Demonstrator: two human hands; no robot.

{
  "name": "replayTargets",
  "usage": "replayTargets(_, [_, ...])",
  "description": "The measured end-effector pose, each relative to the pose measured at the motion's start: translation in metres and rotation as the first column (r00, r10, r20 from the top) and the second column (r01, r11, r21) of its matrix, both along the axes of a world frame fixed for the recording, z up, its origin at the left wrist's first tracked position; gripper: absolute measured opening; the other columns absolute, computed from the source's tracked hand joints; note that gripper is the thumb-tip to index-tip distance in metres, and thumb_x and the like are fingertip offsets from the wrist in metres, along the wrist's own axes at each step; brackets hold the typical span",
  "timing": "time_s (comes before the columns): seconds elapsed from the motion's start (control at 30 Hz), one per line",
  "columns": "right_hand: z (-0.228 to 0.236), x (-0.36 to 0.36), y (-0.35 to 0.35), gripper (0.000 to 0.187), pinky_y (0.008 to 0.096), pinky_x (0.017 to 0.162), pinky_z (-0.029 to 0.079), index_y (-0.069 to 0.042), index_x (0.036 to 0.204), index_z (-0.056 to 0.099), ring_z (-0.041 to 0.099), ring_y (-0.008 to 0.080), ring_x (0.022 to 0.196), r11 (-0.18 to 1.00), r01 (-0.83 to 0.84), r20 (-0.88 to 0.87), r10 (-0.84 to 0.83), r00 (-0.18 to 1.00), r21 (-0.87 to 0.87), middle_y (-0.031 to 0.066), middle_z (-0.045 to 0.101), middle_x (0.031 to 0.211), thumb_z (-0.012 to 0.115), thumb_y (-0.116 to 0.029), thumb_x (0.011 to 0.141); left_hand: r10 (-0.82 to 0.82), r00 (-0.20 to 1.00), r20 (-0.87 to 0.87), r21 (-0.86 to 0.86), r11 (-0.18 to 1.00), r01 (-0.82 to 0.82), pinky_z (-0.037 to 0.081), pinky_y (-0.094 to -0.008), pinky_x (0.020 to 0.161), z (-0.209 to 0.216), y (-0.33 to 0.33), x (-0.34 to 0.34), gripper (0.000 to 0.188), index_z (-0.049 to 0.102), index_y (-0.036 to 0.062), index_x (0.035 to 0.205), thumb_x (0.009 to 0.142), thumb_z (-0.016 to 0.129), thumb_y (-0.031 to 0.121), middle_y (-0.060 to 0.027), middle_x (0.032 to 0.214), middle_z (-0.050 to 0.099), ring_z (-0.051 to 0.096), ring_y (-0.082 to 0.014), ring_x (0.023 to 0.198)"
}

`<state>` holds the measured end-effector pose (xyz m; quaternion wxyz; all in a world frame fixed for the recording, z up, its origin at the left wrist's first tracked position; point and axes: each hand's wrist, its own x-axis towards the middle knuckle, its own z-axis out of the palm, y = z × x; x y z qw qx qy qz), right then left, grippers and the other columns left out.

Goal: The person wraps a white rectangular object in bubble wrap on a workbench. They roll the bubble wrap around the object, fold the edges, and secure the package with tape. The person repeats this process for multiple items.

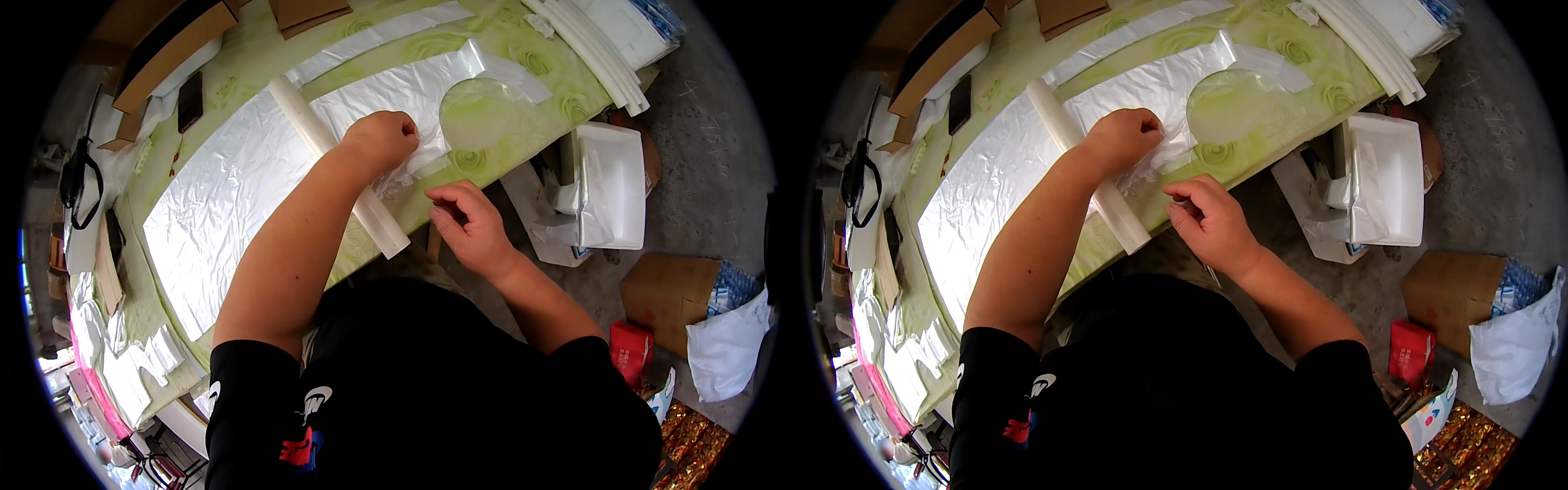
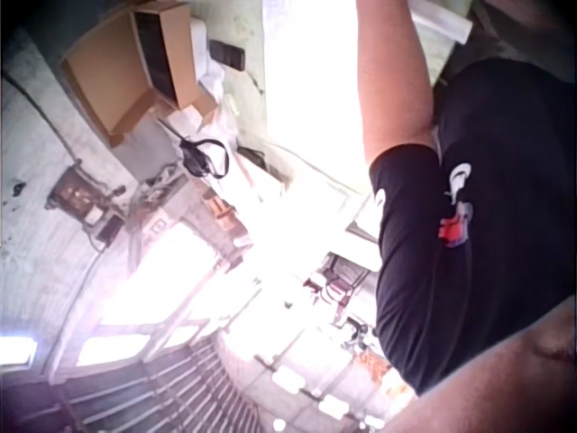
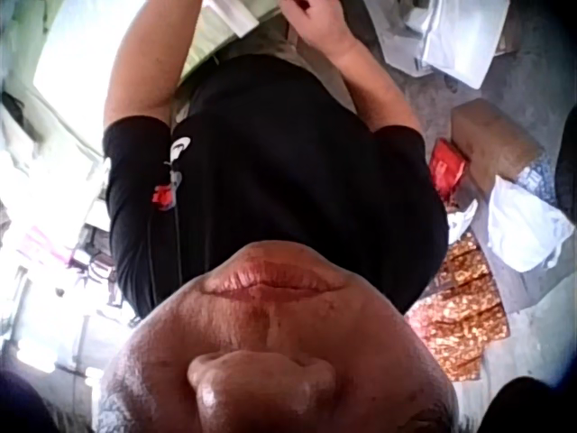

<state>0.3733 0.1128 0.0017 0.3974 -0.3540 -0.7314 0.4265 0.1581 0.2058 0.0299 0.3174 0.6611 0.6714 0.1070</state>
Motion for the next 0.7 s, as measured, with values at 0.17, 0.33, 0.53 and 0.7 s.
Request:
replayTargets(0.17, [0.001,-0.005,0.012,0.024,0.0349,0.080,0.054,-0.004,0.113,0.070,0.065,0.0276,0.090,0.980,0.029,0.020,-0.034,0.999,0.198,0.0111,0.068,0.103,0.072,-0.005,0.090,0.019,0.991,0.132,-0.043,0.999,-0.013,0.055,-0.0321,0.080,-0.008,0.006,-0.009,0.026,0.075,0.0084,0.106,0.090,0.068,0.027,-0.0057,0.092,0.075,0.068,-0.0174,0.084])
replayTargets(0.33, [0.004,-0.016,0.063,0.021,0.0419,0.092,0.051,-0.006,0.107,0.071,0.063,0.0340,0.102,0.843,-0.014,0.187,-0.103,0.977,0.537,0.0114,0.070,0.107,0.072,-0.010,0.086,0.260,0.876,0.407,-0.142,0.965,-0.220,0.053,-0.0307,0.076,-0.007,0.009,-0.017,0.024,0.074,0.0078,0.098,0.088,0.070,0.028,-0.0010,0.088,0.071,0.064,-0.0131,0.081])
replayTargets(0.53, [-0.029,-0.044,0.173,0.052,0.0447,0.101,0.046,-0.015,0.137,0.062,0.058,0.0333,0.113,0.805,0.119,0.484,-0.460,0.744,0.582,0.0096,0.064,0.135,0.071,-0.016,0.086,0.214,0.885,0.413,-0.117,0.976,-0.181,0.048,-0.0277,0.073,-0.004,-0.004,-0.010,0.016,0.071,0.0093,0.093,0.090,0.070,0.025,0.0036,0.085,0.064,0.056,-0.0082,0.080])
replayTargets(0.7, [-0.020,-0.054,0.178,0.077,0.0462,0.099,0.044,-0.031,0.155,0.047,0.055,0.0325,0.116,0.674,0.177,0.355,-0.572,0.740,0.717,0.0067,0.048,0.157,0.073,-0.017,0.084,0.317,0.764,0.562,-0.001,0.924,-0.383,0.053,-0.0312,0.087,-0.012,-0.004,-0.012,0.055,0.067,0.0026,0.121,0.086,0.081,0.043,-0.0059,0.107,0.070,0.065,-0.0162,0.098])
